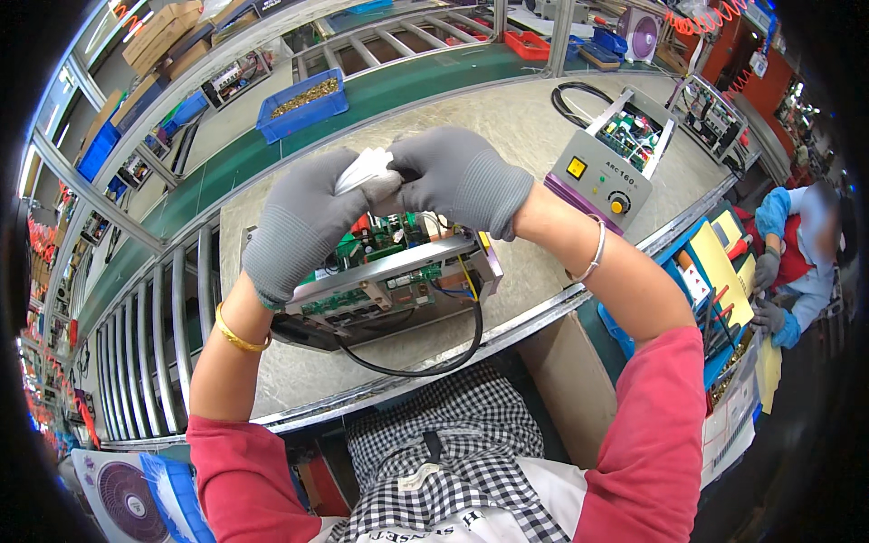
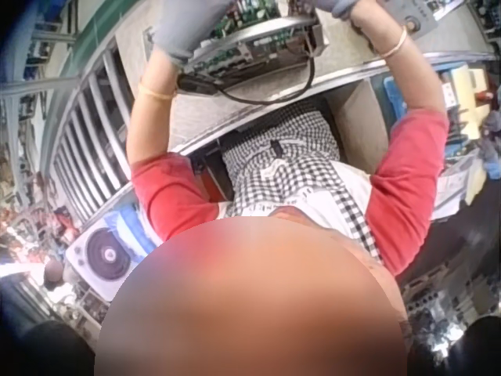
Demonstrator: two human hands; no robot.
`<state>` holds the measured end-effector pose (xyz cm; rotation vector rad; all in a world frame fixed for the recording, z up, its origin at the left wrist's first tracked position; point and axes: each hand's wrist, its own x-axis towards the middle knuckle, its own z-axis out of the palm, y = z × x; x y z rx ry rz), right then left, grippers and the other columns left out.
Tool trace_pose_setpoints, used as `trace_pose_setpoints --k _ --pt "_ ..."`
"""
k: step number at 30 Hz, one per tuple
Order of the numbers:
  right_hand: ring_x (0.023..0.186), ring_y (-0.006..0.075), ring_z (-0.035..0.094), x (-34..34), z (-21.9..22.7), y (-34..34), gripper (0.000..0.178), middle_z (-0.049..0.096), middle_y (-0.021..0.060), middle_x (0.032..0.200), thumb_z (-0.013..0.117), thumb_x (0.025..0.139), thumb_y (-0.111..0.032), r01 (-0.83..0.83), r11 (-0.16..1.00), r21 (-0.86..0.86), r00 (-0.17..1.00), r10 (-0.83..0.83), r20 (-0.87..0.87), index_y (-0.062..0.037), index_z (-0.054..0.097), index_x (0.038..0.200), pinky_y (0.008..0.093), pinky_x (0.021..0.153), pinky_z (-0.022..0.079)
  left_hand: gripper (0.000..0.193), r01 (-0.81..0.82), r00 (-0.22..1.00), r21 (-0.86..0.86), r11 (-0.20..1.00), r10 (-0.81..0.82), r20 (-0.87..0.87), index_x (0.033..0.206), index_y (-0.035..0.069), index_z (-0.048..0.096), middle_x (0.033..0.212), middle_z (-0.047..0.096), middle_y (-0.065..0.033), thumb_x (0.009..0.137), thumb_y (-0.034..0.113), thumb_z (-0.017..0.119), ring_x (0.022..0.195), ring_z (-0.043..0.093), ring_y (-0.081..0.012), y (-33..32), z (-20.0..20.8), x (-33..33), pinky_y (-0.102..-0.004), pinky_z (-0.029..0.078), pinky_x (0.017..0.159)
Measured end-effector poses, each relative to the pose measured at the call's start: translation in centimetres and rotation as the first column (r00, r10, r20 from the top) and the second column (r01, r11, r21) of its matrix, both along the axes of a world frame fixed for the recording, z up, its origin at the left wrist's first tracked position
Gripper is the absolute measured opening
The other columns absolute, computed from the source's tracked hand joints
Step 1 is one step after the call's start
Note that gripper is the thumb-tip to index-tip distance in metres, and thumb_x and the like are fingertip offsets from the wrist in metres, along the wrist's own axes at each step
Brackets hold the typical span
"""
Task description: Assemble and wire internal components of an electronic inverter unit on a production line.
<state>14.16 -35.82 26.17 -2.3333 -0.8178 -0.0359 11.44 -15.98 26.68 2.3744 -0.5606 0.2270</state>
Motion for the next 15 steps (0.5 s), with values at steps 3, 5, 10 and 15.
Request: trace_pose_setpoints --k 3,5,10,15 --pt "0.075 0.0189 0.066 -0.5 0.7 -0.3 0.032 0.069 0.0102 0.080 0.074 0.083 -0.033 0.090 0.979 -0.182 0.994 -0.078 0.070 -0.0055 0.070 0.099 0.0324 0.072 0.051 0.032 0.010 0.998 0.029 1.000 -0.008 -0.058 0.090 -0.001 0.066 0.075 0.062 -0.0158 0.089 0.031 0.064 0.071 0.058 -0.0266 0.0 0.2 0.3 -0.0376 0.046 0.066" --pt "0.075 0.0204 0.066 -0.8 0.9 -0.6 0.033 0.070 0.0104 0.081 0.073 0.083 -0.034 0.099 0.976 -0.192 0.995 -0.092 0.045 -0.0055 0.070 0.099 0.0333 0.072 0.051 0.033 0.028 0.994 0.005 1.000 -0.027 -0.104 0.089 -0.001 0.067 0.080 0.066 -0.0224 0.088 0.032 0.063 0.077 0.065 -0.0385 0.2 0.2 0.4 -0.0435 0.049 0.070" --pt "0.083 0.0197 0.066 -1.8 0.4 -1.2 0.029 0.070 0.0111 0.089 0.065 0.089 -0.026 0.016 0.997 0.082 0.983 -0.001 -0.184 -0.0019 0.070 0.105 0.0327 0.078 0.051 0.030 -0.010 0.924 -0.160 0.987 -0.052 -0.379 0.087 0.001 0.064 0.070 0.060 -0.0113 0.089 0.030 0.067 0.064 0.058 -0.0213 0.2 -0.6 -0.3 -0.0349 0.045 0.062" --pt "0.080 0.0237 0.063 -2.1 1.0 -1.8 0.024 0.067 0.0112 0.084 0.065 0.085 -0.023 -0.069 0.987 -0.146 0.993 0.082 0.080 -0.0043 0.073 0.098 0.0357 0.077 0.051 0.016 -0.112 0.963 0.145 0.983 0.072 0.259 0.094 0.008 0.065 0.081 0.065 -0.0161 0.083 0.019 0.067 0.075 0.063 -0.0355 1.4 -1.3 -1.9 -0.0427 0.048 0.067"
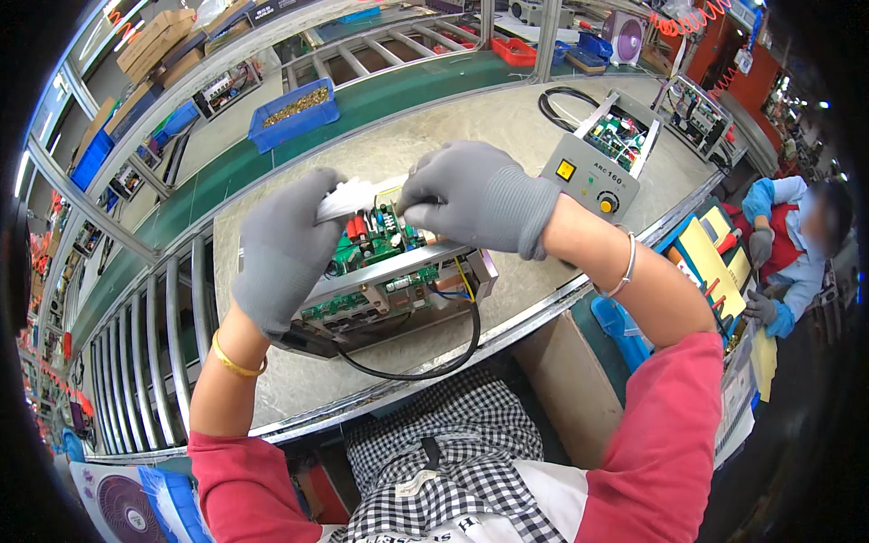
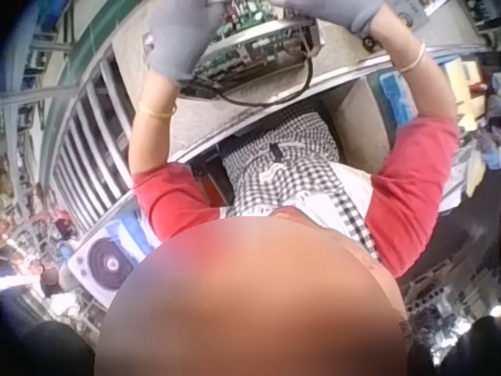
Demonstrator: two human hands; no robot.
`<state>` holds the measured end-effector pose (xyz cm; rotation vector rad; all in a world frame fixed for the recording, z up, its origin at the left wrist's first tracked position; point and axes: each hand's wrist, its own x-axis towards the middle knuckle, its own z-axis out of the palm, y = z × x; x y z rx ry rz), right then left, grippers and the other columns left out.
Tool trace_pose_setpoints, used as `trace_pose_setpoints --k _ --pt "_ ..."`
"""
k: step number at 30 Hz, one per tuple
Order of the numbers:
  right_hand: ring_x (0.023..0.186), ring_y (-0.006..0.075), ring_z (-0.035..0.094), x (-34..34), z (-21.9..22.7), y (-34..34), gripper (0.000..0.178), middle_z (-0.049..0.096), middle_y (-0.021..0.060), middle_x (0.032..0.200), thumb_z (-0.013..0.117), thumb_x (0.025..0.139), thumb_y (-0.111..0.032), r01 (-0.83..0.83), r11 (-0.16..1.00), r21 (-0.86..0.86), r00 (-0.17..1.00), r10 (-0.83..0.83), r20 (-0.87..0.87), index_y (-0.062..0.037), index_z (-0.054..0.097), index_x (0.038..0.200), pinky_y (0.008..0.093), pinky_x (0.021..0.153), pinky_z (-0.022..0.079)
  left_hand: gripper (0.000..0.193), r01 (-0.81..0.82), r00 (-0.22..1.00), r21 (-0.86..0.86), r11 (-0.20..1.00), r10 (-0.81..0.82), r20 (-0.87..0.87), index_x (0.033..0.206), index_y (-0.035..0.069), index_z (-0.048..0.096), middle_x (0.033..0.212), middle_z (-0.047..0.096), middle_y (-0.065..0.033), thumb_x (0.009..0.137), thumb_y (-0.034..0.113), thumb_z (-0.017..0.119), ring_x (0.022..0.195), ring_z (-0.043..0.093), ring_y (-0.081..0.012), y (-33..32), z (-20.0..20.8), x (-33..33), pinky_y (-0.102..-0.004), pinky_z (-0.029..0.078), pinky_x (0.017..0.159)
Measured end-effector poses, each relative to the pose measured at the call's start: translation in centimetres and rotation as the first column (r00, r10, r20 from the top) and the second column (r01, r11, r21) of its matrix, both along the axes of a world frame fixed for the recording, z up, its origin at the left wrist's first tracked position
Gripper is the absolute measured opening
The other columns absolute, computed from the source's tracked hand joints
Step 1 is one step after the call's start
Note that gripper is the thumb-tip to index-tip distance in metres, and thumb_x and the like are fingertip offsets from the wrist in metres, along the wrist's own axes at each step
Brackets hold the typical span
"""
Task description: Assemble and wire internal components of an electronic inverter unit on a production line.
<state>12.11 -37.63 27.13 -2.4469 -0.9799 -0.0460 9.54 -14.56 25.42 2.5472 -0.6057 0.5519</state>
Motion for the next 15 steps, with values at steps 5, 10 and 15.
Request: trace_pose_setpoints --k 5,10,15 --pt "0.085 0.0279 0.063 1.0 -0.3 1.2 0.017 0.067 0.0082 0.080 0.066 0.079 -0.025 0.049 0.849 -0.526 0.976 0.070 0.204 -0.0106 0.075 0.079 0.0397 0.077 0.050 0.018 -0.064 0.997 0.038 0.997 0.063 0.033 0.095 0.010 0.065 0.080 0.066 -0.0142 0.077 0.010 0.062 0.077 0.066 -0.0341 2.0 -0.8 -1.4 -0.0425 0.051 0.067" --pt "0.085 0.0278 0.065 1.7 -1.1 1.6 0.021 0.069 0.0082 0.080 0.066 0.081 -0.030 0.079 0.809 -0.583 0.974 0.061 0.217 -0.0114 0.075 0.080 0.0401 0.078 0.050 0.025 -0.056 0.998 0.011 0.998 0.056 0.035 0.099 0.011 0.066 0.080 0.067 -0.0135 0.075 0.007 0.062 0.075 0.066 -0.0325 3.2 -2.4 -2.0 -0.0402 0.051 0.067" --pt "0.086 0.0252 0.063 1.7 -1.4 1.7 0.022 0.067 0.0054 0.079 0.067 0.081 -0.032 0.100 0.809 -0.579 0.974 0.039 0.223 -0.0116 0.075 0.078 0.0384 0.080 0.049 0.028 -0.051 0.998 0.014 0.999 0.050 0.026 0.101 0.011 0.067 0.082 0.068 -0.0127 0.073 0.005 0.063 0.075 0.066 -0.0313 3.3 -3.2 -1.8 -0.0386 0.052 0.068"
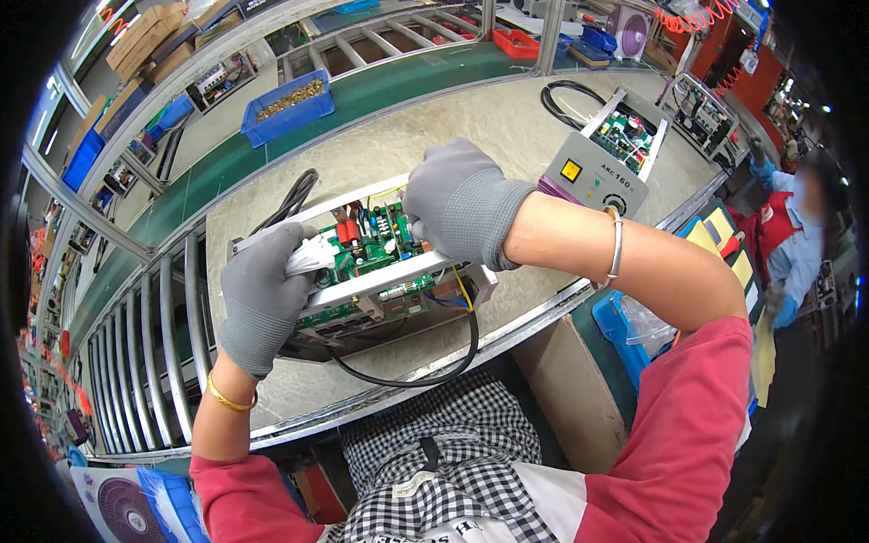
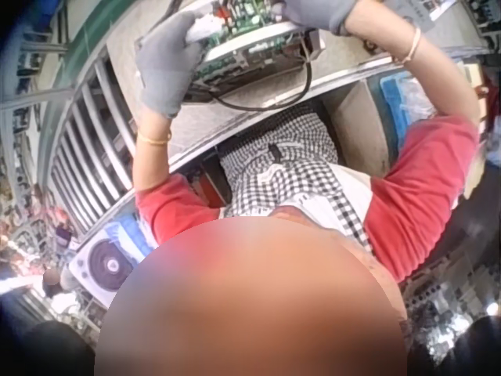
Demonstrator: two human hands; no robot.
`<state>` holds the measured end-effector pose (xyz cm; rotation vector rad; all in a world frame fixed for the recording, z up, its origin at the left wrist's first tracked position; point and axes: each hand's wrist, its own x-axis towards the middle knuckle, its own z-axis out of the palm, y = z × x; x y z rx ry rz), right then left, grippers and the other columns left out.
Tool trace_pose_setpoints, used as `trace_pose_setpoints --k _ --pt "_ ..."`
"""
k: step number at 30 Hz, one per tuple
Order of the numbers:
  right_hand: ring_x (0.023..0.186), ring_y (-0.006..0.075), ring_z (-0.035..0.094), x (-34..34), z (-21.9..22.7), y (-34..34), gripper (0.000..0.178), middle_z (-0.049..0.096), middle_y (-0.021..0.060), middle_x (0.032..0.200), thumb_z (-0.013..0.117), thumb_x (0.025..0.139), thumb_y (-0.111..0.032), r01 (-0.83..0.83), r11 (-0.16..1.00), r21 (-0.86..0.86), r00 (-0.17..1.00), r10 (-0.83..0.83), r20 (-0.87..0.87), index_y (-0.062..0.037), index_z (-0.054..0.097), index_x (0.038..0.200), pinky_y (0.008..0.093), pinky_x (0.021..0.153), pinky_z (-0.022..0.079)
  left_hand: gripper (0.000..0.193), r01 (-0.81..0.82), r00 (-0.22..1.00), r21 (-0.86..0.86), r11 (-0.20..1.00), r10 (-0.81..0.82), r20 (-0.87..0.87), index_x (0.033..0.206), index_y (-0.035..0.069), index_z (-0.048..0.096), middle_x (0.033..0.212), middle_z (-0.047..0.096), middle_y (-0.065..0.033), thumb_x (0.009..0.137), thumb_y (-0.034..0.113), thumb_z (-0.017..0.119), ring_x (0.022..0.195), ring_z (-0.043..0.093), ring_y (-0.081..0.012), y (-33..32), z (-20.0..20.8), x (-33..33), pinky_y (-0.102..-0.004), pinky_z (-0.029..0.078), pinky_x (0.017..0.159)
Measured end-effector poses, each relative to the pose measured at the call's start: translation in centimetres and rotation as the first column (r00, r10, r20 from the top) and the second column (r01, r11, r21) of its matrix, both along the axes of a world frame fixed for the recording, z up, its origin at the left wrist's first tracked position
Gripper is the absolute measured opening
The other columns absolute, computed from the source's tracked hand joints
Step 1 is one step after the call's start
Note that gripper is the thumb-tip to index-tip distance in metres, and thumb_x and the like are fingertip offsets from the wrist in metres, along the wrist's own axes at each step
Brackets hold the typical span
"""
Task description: Assemble and wire internal components of an electronic inverter unit on a production line.
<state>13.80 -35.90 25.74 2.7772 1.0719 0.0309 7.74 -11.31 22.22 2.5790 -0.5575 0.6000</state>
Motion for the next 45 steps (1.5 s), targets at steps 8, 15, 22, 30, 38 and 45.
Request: trace_pose_setpoints --k 8,15,22,30,38,45 --pt "0.084 0.0247 0.063 0.1 0.1 1.3 0.021 0.068 0.0046 0.077 0.061 0.082 -0.029 0.021 0.986 -0.165 0.999 -0.015 0.038 -0.0140 0.075 0.076 0.0391 0.075 0.048 0.031 -0.004 1.000 0.035 0.999 0.004 0.015 0.104 0.013 0.064 0.081 0.067 -0.0110 0.074 0.005 0.062 0.074 0.067 -0.0299 -0.1 0.0 -0.1 -0.0396 0.051 0.066" --pt "0.079 0.0252 0.064 -0.1 0.4 2.5 0.023 0.067 0.0069 0.071 0.062 0.081 -0.031 -0.003 0.975 -0.222 0.991 0.032 0.127 -0.0131 0.074 0.074 0.0396 0.075 0.047 0.031 0.027 0.998 0.018 0.999 -0.028 0.057 0.104 0.011 0.064 0.084 0.068 -0.0100 0.074 0.006 0.062 0.074 0.066 -0.0303 -0.1 -0.3 -0.1 -0.0394 0.052 0.065" --pt "0.080 0.0270 0.068 0.4 0.6 3.3 0.019 0.069 0.0109 0.074 0.069 0.076 -0.029 0.094 0.943 -0.321 0.994 -0.108 -0.028 -0.0121 0.075 0.079 0.0396 0.074 0.048 0.030 0.021 0.999 0.060 0.998 -0.023 0.036 0.105 0.011 0.065 0.085 0.068 -0.0098 0.075 0.008 0.063 0.077 0.067 -0.0288 0.0 -0.5 0.0 -0.0386 0.053 0.067" --pt "0.083 0.0255 0.066 0.0 1.1 2.1 0.017 0.068 0.0063 0.074 0.070 0.074 -0.033 0.104 0.971 -0.215 0.993 -0.088 0.085 -0.0158 0.073 0.075 0.0394 0.075 0.048 0.028 -0.004 0.998 0.062 0.998 0.000 0.068 0.104 0.011 0.065 0.085 0.068 -0.0091 0.075 0.009 0.063 0.080 0.067 -0.0277 -0.1 -0.4 -0.2 -0.0387 0.053 0.067" --pt "0.082 0.0253 0.066 0.8 -0.2 2.6 0.018 0.067 0.0047 0.075 0.071 0.073 -0.033 0.078 0.951 -0.298 0.997 -0.066 0.048 -0.0158 0.073 0.076 0.0395 0.080 0.047 0.028 -0.043 0.999 0.097 0.994 0.042 0.005 0.103 0.011 0.065 0.087 0.068 -0.0093 0.075 0.008 0.063 0.080 0.067 -0.0279 -0.3 -0.4 -0.1 -0.0390 0.053 0.068" --pt "0.089 0.0262 0.066 -0.6 1.4 1.1 0.025 0.070 0.0081 0.083 0.079 0.070 -0.033 0.045 0.996 -0.078 0.999 -0.043 0.033 -0.0134 0.076 0.085 0.0407 0.085 0.044 0.028 -0.014 1.000 0.071 0.997 0.013 0.019 0.104 0.011 0.065 0.084 0.068 -0.0106 0.076 0.008 0.062 0.080 0.067 -0.0285 -0.3 -0.4 0.1 -0.0398 0.053 0.068"
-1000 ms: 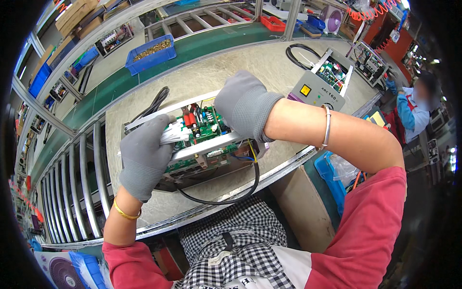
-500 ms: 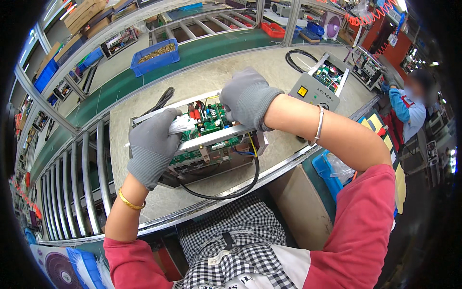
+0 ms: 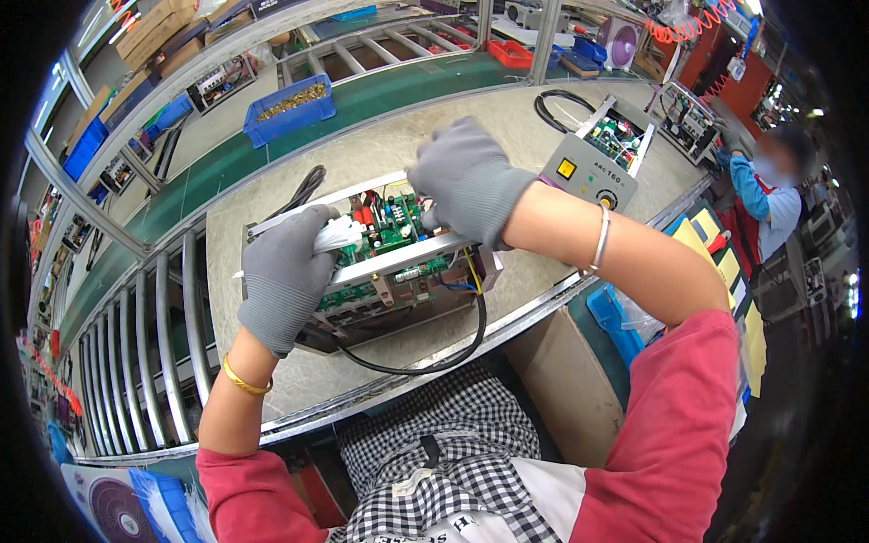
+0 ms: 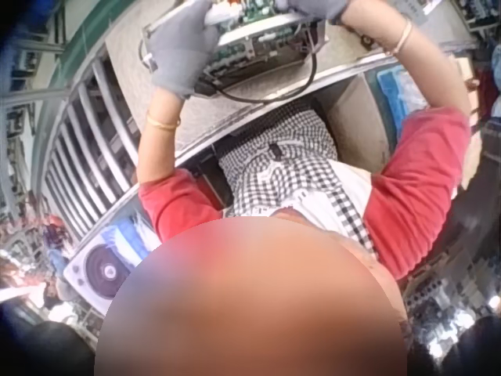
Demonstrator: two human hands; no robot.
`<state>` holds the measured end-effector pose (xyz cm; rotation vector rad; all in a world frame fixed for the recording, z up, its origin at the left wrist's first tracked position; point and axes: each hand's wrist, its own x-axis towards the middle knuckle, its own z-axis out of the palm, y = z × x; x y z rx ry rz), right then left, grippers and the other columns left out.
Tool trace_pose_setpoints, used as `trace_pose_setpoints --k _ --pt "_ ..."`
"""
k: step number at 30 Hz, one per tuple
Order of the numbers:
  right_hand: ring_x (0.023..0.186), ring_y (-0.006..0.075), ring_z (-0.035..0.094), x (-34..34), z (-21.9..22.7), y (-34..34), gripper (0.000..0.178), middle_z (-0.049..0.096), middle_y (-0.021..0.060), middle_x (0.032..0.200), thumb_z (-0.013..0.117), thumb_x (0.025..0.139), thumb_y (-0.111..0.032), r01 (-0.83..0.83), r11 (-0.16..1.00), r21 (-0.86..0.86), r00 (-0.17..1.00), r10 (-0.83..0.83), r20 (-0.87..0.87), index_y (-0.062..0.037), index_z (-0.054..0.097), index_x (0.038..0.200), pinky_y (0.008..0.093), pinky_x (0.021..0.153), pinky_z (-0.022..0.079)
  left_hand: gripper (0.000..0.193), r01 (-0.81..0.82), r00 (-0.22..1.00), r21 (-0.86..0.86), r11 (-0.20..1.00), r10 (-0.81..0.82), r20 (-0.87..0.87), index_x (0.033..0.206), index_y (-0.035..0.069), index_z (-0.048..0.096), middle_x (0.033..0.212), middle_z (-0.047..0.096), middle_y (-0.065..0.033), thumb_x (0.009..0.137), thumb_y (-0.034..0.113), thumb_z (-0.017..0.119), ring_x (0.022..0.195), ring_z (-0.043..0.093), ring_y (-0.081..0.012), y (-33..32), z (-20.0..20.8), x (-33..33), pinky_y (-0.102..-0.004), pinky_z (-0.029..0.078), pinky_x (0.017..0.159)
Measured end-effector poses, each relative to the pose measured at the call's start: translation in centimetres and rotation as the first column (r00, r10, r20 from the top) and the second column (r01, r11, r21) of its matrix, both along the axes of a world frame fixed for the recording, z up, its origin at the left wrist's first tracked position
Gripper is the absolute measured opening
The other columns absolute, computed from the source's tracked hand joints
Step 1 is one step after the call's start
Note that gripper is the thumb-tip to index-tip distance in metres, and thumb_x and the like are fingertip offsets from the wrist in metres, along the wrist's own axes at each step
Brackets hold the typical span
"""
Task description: Assemble and wire internal components of an electronic inverter unit on a production line.
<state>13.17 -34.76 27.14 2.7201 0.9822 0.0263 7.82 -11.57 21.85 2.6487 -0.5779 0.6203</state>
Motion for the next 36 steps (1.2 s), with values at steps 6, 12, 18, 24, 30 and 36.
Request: trace_pose_setpoints --k 6,12,18,24,30,36 --pt "0.124 0.0321 0.051 -1.2 0.6 -2.9 0.043 0.062 0.0148 0.125 0.072 0.077 -0.048 0.088 0.984 0.157 0.995 -0.093 0.025 -0.0140 0.075 0.104 0.0423 0.099 0.041 0.028 0.002 0.993 -0.091 0.996 -0.012 -0.114 0.105 0.008 0.068 0.088 0.069 -0.0167 0.078 0.011 0.063 0.083 0.067 -0.0339 -0.5 0.8 0.4 -0.0406 0.052 0.073" --pt "0.139 0.0373 0.037 -0.2 -1.1 -1.2 0.065 0.053 0.0228 0.138 0.060 0.083 -0.060 0.117 0.977 -0.176 0.987 -0.095 0.127 -0.0042 0.071 0.113 0.0441 0.112 0.030 0.037 0.178 0.887 -0.131 0.975 -0.217 -0.408 0.100 -0.003 0.065 0.083 0.065 -0.0248 0.090 0.031 0.056 0.078 0.063 -0.0382 -3.4 1.5 3.7 -0.0423 0.048 0.075" --pt "0.140 0.0402 0.033 1.1 -0.6 -2.0 0.068 0.051 0.0245 0.139 0.060 0.081 -0.062 0.142 0.987 -0.077 0.986 -0.148 -0.072 -0.0047 0.069 0.117 0.0446 0.115 0.028 0.040 0.261 0.769 -0.019 0.965 -0.220 -0.600 0.102 -0.004 0.063 0.076 0.065 -0.0189 0.091 0.033 0.054 0.065 0.061 -0.0296 -5.2 2.0 6.2 -0.0406 0.046 0.067" --pt "0.122 0.0359 0.049 1.6 -0.7 -4.2 0.050 0.060 0.0210 0.118 0.070 0.078 -0.048 0.265 0.920 0.288 0.864 -0.094 -0.494 -0.0094 0.071 0.109 0.0412 0.103 0.041 0.040 0.182 0.628 -0.156 0.971 -0.237 -0.741 0.106 -0.002 0.063 0.068 0.058 -0.0072 0.092 0.035 0.055 0.060 0.052 -0.0143 -5.2 2.6 5.7 -0.0317 0.042 0.059" --pt "0.114 0.0336 0.052 1.5 0.0 -5.1 0.041 0.061 0.0193 0.110 0.071 0.079 -0.042 0.216 0.926 0.308 0.882 -0.051 -0.468 -0.0068 0.072 0.100 0.0398 0.100 0.042 0.038 0.249 0.793 -0.120 0.961 -0.273 -0.544 0.104 0.001 0.068 0.077 0.067 -0.0160 0.091 0.034 0.056 0.070 0.064 -0.0268 -5.5 2.5 5.3 -0.0402 0.048 0.070" --pt "0.126 0.0355 0.048 1.3 0.2 -5.2 0.041 0.056 0.0250 0.127 0.068 0.081 -0.041 0.169 0.946 0.278 0.912 -0.043 -0.409 -0.0055 0.072 0.100 0.0387 0.107 0.038 0.033 0.176 0.944 0.169 0.970 -0.118 -0.309 0.108 0.008 0.069 0.095 0.069 -0.0214 0.087 0.031 0.058 0.089 0.066 -0.0378 -7.0 3.5 3.9 -0.0464 0.051 0.080"
